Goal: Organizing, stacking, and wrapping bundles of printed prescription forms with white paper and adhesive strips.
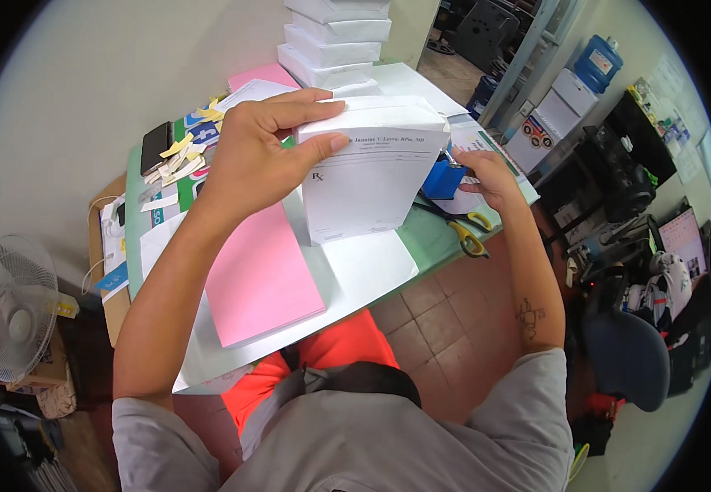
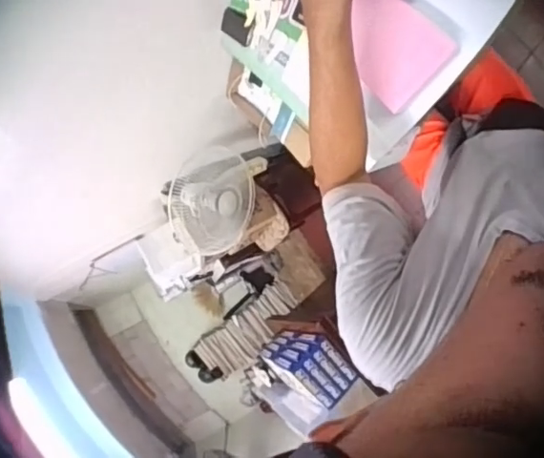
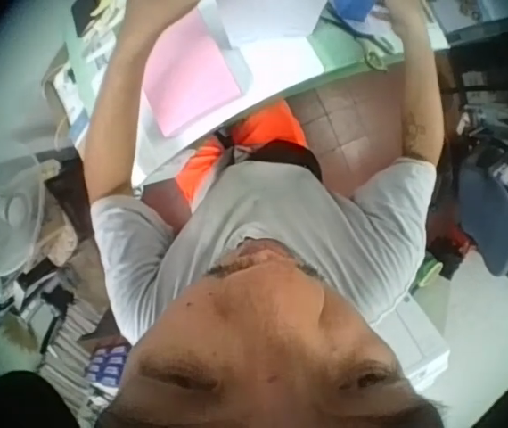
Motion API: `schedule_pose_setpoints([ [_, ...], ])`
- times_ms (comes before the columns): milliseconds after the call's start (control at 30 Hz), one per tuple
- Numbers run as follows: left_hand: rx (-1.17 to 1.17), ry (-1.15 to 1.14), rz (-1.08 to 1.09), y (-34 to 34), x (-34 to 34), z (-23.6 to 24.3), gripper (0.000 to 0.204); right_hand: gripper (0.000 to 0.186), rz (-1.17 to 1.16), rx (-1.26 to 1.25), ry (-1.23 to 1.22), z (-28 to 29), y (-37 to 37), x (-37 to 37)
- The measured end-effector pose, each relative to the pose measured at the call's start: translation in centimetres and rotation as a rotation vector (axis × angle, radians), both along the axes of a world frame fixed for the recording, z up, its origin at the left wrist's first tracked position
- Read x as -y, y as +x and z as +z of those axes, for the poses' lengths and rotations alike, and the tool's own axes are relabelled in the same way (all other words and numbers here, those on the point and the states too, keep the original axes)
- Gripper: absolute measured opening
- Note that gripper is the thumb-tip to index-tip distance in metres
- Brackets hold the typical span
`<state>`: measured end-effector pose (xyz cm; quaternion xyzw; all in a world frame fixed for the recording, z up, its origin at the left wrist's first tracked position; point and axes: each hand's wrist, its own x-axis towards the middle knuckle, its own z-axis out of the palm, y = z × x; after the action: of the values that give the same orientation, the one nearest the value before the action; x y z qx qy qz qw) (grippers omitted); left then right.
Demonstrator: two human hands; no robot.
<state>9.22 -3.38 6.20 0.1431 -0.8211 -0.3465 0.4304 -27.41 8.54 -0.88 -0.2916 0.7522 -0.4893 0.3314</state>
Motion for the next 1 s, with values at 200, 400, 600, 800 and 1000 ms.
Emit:
schedule_pose_setpoints([
  [200, -0.022, -0.044, 0.052, 0.1, 0.2, -0.4, 0.036, 0.026, 0.027, 0.103, -0.001, -0.1, -1.0, 1.1],
  [400, 0.097, -0.005, 0.005, 0.7, 0.1, 1.1, 0.035, 0.039, -0.019, 0.044, 0.029, 0.1, -1.1, 2.0],
  [600, 0.083, 0.036, -0.061, 0.7, 0.6, 1.1, 0.034, 0.040, -0.125, 0.152, -0.059, 0.7, -0.6, 2.4],
  [800, 0.097, 0.025, -0.029, 0.6, 0.4, 1.4, 0.033, 0.035, -0.219, 0.195, -0.198, -0.1, 1.2, 0.2],
  [1000, 0.054, 0.037, -0.021, 0.3, 0.7, 1.0, 0.034, 0.018, -0.260, 0.164, -0.256, -4.0, 2.1, -1.8],
])
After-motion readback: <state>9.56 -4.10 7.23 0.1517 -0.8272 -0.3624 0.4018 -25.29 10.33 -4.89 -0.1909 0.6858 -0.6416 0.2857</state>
